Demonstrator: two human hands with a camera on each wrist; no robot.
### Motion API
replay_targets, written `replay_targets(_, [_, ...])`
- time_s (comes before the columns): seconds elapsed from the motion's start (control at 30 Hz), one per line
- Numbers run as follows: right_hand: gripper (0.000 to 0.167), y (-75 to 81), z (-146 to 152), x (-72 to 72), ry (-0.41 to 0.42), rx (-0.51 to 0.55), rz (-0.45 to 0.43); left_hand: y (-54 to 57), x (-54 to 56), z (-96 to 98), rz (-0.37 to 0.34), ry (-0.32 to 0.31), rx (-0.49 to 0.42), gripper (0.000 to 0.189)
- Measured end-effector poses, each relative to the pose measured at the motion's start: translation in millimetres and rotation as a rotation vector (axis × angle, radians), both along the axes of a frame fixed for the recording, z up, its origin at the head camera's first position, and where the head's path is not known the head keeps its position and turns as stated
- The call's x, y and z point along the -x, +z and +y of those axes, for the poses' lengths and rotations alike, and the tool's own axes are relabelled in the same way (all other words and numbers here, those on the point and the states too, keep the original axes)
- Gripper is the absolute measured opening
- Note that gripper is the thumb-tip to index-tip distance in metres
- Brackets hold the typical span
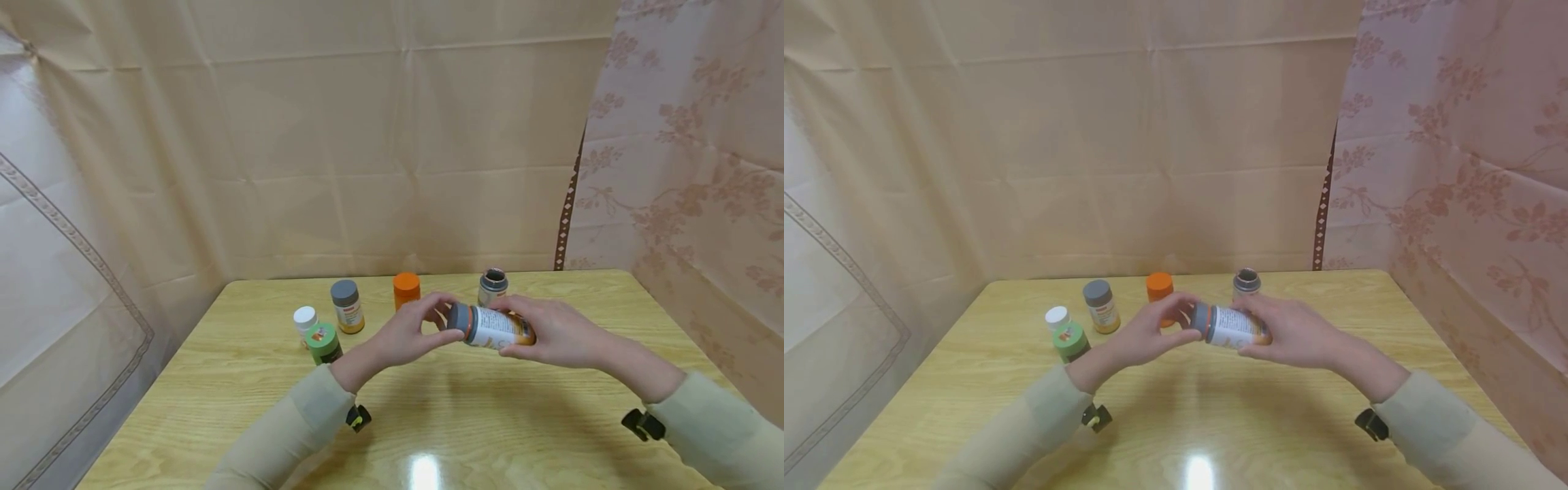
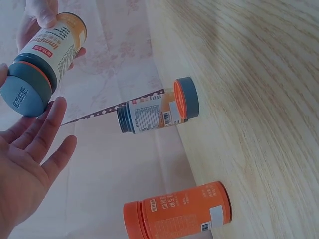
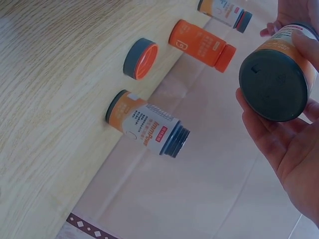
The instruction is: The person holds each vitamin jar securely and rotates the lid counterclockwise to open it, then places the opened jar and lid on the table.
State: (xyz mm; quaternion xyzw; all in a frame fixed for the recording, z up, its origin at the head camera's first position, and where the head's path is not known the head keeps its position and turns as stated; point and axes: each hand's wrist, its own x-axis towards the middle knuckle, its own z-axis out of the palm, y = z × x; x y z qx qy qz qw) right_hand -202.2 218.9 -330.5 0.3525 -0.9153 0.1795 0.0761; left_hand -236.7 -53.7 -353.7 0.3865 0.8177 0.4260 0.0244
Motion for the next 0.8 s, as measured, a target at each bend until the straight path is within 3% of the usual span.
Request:
replay_targets(0.13, [0.058, -0.5, -0.1, 0.1, -0.006, -0.004, -0.004, 0.9, -1.3, 1.0, -0.024, 0.035, 0.011, 0.044])
replay_targets(0.27, [0.058, -0.3, 0.3, 0.6, -0.005, -0.003, 0.004, 1.0, -1.3, 0.7, 0.023, 0.042, 0.027, 0.057])
replay_targets(0.4, [0.059, 0.3, 1.1, 0.9, -0.003, -0.004, 0.010, -0.1, -0.1, -1.4, 0.092, 0.001, 0.018, 0.067])
replay_targets(0.57, [0.059, -0.1, 0.7, 2.0, -0.007, -0.011, 0.015, -1.2, 0.5, -3.8, 0.145, -0.061, -0.009, 0.063])
replay_targets(0.8, [0.059, -1.5, 0.3, 2.3, -0.004, -0.012, 0.019, -1.8, 1.1, -4.0, 0.143, -0.090, -0.007, 0.056])
